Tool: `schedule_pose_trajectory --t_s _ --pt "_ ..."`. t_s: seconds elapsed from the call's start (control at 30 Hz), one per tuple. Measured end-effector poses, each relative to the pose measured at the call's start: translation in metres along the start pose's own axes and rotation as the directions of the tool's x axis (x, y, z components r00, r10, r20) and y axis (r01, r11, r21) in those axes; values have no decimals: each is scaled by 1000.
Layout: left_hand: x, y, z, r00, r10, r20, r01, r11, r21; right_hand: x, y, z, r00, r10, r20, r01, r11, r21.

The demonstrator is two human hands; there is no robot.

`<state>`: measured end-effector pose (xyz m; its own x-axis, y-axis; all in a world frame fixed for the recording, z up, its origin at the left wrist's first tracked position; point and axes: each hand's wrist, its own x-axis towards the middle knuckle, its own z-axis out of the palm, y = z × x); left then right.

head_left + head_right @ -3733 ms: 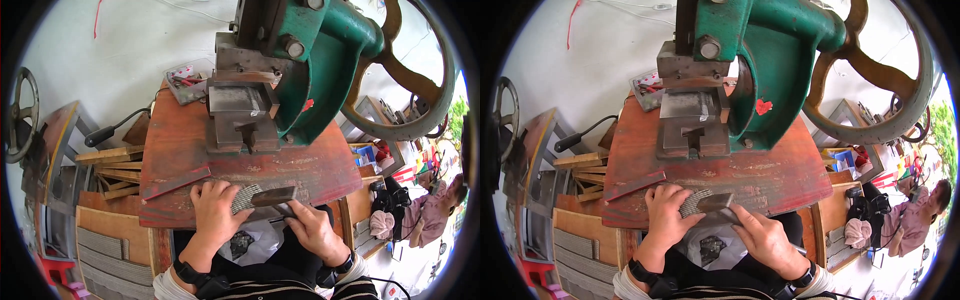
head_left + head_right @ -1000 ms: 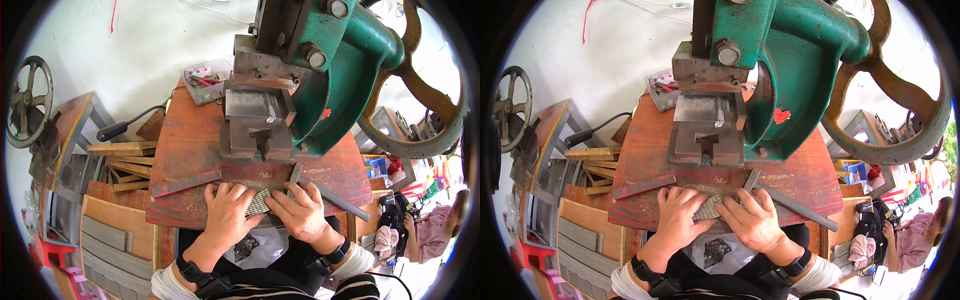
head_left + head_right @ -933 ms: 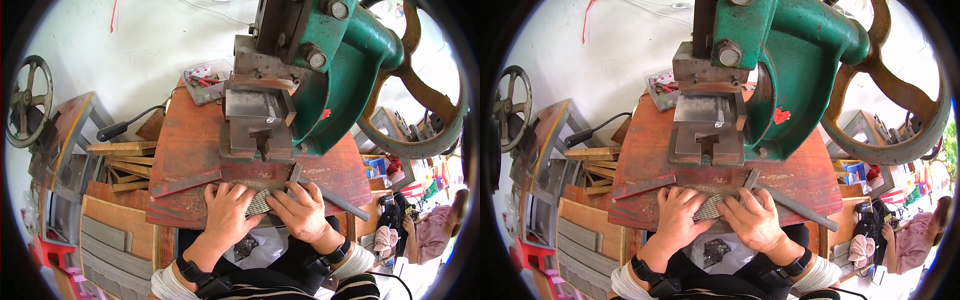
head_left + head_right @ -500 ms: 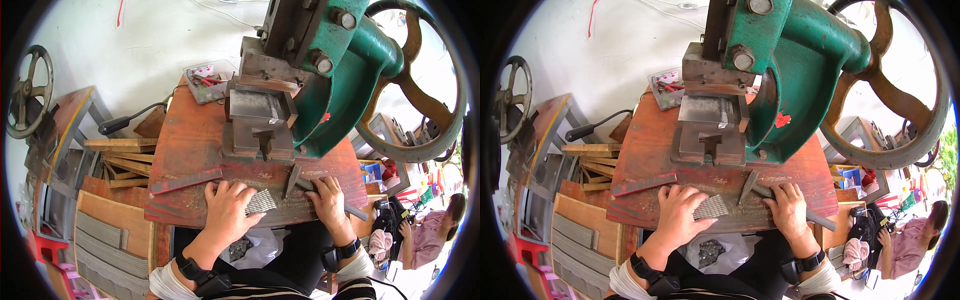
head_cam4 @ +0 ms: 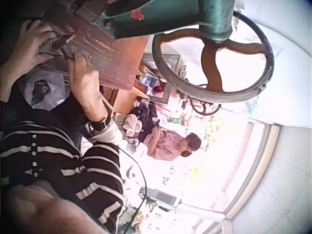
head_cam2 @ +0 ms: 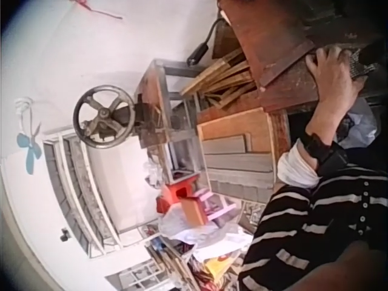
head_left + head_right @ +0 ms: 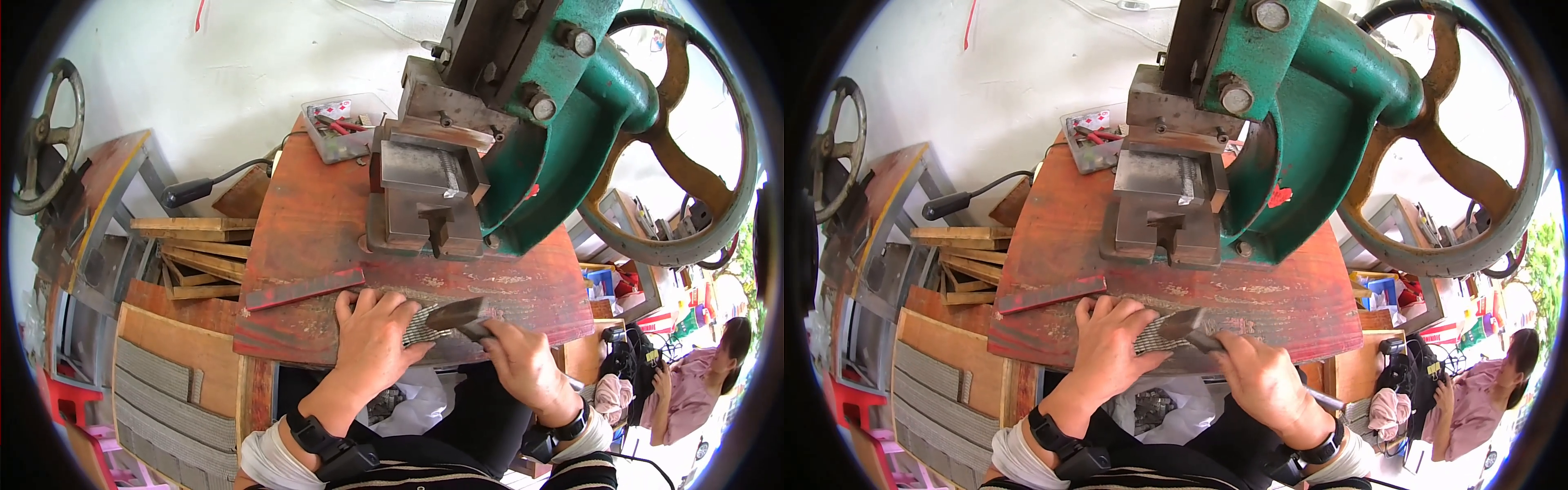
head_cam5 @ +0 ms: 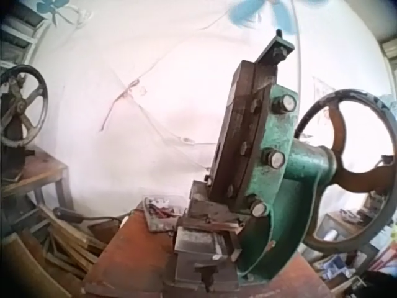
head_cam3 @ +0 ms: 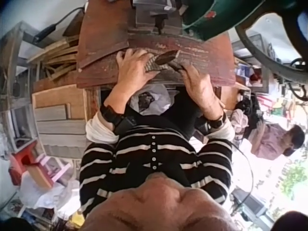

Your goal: Operating a manual press machine to form or mark small metal components.

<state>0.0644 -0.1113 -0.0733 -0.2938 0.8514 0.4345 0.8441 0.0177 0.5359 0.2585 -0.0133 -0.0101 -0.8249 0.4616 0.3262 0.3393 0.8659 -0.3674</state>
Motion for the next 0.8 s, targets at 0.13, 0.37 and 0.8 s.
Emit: schedule_pose_trajectory --t_s 0.13,0.37,0.8 --pt "0 -1 0 1000 1 7 -1 1000 5 -1 -3 -5 998 30 -60 -27 999 45" --pt "2 1 1 1000 2 12 -2 1000 -2 -4 -4 -2 999 36 18 -36 999 -12" --pt "1 1 -1 1000 5 23 -6 998 57 -2 -4 -2 993 119 4 -119 991 68"
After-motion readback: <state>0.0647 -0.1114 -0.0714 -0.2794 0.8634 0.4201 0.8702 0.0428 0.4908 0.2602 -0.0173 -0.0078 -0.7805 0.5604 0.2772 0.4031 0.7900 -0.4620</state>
